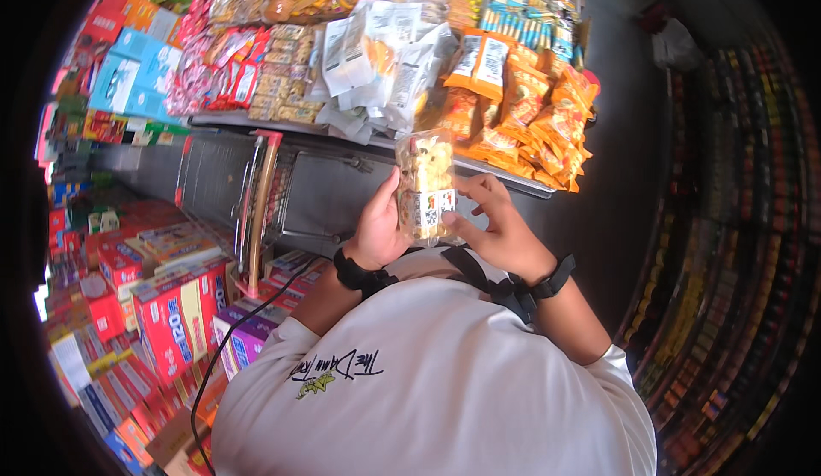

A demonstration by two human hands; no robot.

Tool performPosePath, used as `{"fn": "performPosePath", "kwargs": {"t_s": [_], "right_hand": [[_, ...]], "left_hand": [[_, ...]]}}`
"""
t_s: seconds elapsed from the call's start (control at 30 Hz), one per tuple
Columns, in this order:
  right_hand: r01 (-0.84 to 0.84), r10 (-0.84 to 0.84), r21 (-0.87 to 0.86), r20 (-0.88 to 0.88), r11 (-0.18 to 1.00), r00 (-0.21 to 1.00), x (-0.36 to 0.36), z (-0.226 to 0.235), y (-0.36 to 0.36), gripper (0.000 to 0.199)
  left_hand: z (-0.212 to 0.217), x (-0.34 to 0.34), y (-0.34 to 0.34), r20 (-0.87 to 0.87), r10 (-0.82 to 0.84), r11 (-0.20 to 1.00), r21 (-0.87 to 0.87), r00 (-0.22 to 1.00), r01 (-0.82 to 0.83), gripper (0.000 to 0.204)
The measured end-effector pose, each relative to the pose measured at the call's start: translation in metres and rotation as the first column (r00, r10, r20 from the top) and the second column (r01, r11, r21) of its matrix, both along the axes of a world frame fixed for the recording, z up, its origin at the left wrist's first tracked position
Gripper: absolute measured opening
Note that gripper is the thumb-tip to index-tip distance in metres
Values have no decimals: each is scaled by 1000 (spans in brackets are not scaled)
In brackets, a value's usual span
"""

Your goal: Selecting various snack items from a shelf and placing them into a shopping cart.

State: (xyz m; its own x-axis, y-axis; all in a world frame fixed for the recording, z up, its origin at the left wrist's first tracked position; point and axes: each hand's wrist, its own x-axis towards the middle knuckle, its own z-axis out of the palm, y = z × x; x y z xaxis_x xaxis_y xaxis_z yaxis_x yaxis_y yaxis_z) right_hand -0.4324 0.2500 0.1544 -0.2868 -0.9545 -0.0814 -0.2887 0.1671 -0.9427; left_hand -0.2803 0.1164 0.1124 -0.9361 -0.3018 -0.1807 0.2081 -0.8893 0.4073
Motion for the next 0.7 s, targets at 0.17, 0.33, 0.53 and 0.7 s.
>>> {"fn": "performPosePath", "kwargs": {"t_s": [0.17,0.33,0.53,0.7], "right_hand": [[-89,92,-76,32,993,995,-14,6,-24,28],[-277,277,-5,-2,961,961,-7,2,-58,12],[-279,280,-33,156,960,947,22,-4,-94,8],[-369,364,10,141,929,921,51,-8,-127,18]], "left_hand": [[20,14,1,63,74,997,9,995,-75,52],[18,36,-4,196,246,968,-7,949,-250,58],[14,70,-21,79,290,955,-80,954,-284,52],[13,102,-48,169,346,937,-107,923,-332,55]]}}
